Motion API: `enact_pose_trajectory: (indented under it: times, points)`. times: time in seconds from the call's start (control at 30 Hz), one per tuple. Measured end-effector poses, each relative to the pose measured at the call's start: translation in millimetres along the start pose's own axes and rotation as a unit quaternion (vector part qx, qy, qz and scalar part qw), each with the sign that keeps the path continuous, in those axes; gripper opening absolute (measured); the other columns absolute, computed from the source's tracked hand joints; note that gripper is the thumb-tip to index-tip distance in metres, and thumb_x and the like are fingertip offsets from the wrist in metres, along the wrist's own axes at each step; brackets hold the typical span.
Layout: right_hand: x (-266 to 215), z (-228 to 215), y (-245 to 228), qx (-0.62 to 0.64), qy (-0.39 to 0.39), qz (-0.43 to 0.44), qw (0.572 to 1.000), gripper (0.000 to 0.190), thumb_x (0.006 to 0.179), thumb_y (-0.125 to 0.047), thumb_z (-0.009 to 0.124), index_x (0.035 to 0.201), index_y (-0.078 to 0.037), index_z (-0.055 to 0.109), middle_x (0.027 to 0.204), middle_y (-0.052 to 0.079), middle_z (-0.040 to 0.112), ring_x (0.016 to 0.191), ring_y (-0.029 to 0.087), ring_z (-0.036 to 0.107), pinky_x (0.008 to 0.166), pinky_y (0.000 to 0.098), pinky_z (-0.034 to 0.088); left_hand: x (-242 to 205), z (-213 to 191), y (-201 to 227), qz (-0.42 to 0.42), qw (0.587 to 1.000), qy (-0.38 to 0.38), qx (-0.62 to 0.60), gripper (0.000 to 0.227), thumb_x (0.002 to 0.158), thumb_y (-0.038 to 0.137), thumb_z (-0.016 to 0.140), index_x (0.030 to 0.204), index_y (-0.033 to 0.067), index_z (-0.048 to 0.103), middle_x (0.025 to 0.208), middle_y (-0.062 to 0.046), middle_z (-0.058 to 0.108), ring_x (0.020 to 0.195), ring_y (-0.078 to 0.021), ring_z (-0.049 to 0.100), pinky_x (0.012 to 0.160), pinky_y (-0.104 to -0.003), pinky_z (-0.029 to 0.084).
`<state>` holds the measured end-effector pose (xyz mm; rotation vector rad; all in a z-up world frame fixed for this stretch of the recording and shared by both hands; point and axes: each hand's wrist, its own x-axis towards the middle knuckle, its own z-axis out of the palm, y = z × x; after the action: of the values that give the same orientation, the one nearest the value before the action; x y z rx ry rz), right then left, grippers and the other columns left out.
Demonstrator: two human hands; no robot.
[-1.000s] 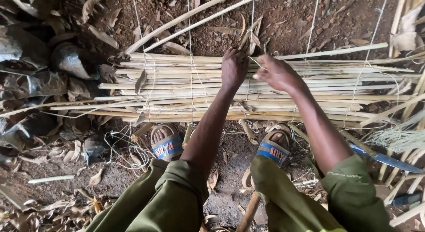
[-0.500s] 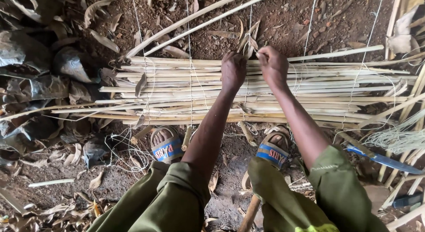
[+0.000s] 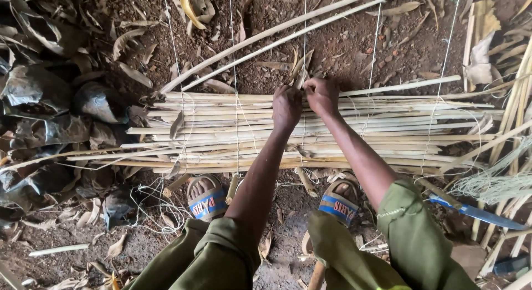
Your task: Weaving thin wooden sticks together with string to create a mat or screen on the ground.
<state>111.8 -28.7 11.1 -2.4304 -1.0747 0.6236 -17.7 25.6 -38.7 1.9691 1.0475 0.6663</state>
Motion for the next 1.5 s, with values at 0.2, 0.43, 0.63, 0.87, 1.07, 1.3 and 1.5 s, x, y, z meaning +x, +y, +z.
enact_pose_trajectory:
  times: [0.2, 0.43, 0.63, 0.87, 1.07, 1.3, 1.5]
  points:
    - [11, 30, 25, -0.026, -0.068, 0.076, 0.994, 0.018, 0.102, -0.041, 0.071, 0.112, -0.031, 0.081, 0.109, -0.001, 0.081, 0.115, 0.031, 0.072, 0.105, 0.0476, 0.045, 3, -4, 3, 0.032, 0.999, 0.004, -0.004, 0.017, 0.089, 0.018, 0.075, 0.075, 0.0086, 0.075, 0.078, -0.013, 0.068, 0.083, -0.0375, 0.069, 0.09, -0.046, 0.055]
    - [10, 9, -2, 0.051, -0.074, 0.15, 0.985, 0.016, 0.098, -0.039, 0.074, 0.108, -0.029, 0.083, 0.108, 0.005, 0.081, 0.114, 0.033, 0.074, 0.1, 0.0467, 0.056, 5, -8, 3, 0.037, 0.999, 0.008, -0.019, 0.017, 0.089, 0.018, 0.075, 0.075, 0.0083, 0.073, 0.078, -0.013, 0.066, 0.083, -0.0373, 0.067, 0.085, -0.047, 0.055]
    - [10, 41, 26, -0.032, -0.007, 0.068, 0.997, 0.021, 0.092, -0.038, 0.066, 0.099, -0.029, 0.084, 0.095, -0.002, 0.082, 0.105, 0.029, 0.076, 0.105, 0.0461, 0.046, 1, -4, -4, 0.028, 0.999, 0.006, -0.015, 0.013, 0.086, 0.015, 0.076, 0.076, 0.0079, 0.073, 0.079, -0.013, 0.067, 0.084, -0.0374, 0.068, 0.088, -0.047, 0.055]
    - [-6, -19, 2, -0.006, 0.075, -0.098, 0.992, 0.008, 0.093, -0.014, 0.075, 0.088, -0.016, 0.082, 0.081, 0.009, 0.078, 0.083, 0.03, 0.078, 0.099, 0.0422, 0.053, -1, 3, -12, 0.029, 0.999, -0.001, -0.033, 0.013, 0.088, 0.016, 0.075, 0.077, 0.009, 0.074, 0.081, -0.012, 0.068, 0.087, -0.0375, 0.069, 0.094, -0.046, 0.055]
    - [-62, -114, -53, 0.289, -0.014, 0.039, 0.956, 0.025, 0.107, -0.032, 0.071, 0.117, -0.009, 0.075, 0.107, 0.013, 0.073, 0.108, 0.029, 0.071, 0.098, 0.0507, 0.054, -4, 7, -13, 0.008, 1.0, 0.0, -0.016, 0.013, 0.09, 0.016, 0.074, 0.081, 0.0075, 0.077, 0.082, -0.014, 0.07, 0.09, -0.0388, 0.071, 0.104, -0.046, 0.053]
    - [-166, -198, -78, 0.289, -0.007, -0.003, 0.957, 0.027, 0.113, -0.024, 0.06, 0.114, -0.001, 0.073, 0.085, 0.013, 0.064, 0.074, 0.024, 0.063, 0.075, 0.0415, 0.053, -6, 16, -20, -0.012, 1.0, 0.005, 0.009, 0.012, 0.087, 0.022, 0.08, 0.086, 0.0098, 0.08, 0.088, -0.012, 0.072, 0.099, -0.0372, 0.071, 0.112, -0.045, 0.05]
    - [-201, -212, -68, 0.26, 0.061, -0.168, 0.949, 0.003, 0.092, -0.001, 0.076, 0.093, -0.001, 0.08, 0.075, 0.007, 0.062, 0.06, 0.012, 0.058, 0.053, 0.0271, 0.044, -2, 12, -13, 0.0, 1.0, 0.011, 0.022, 0.013, 0.089, 0.023, 0.078, 0.082, 0.0119, 0.08, 0.082, -0.009, 0.07, 0.091, -0.0327, 0.072, 0.112, -0.042, 0.05]
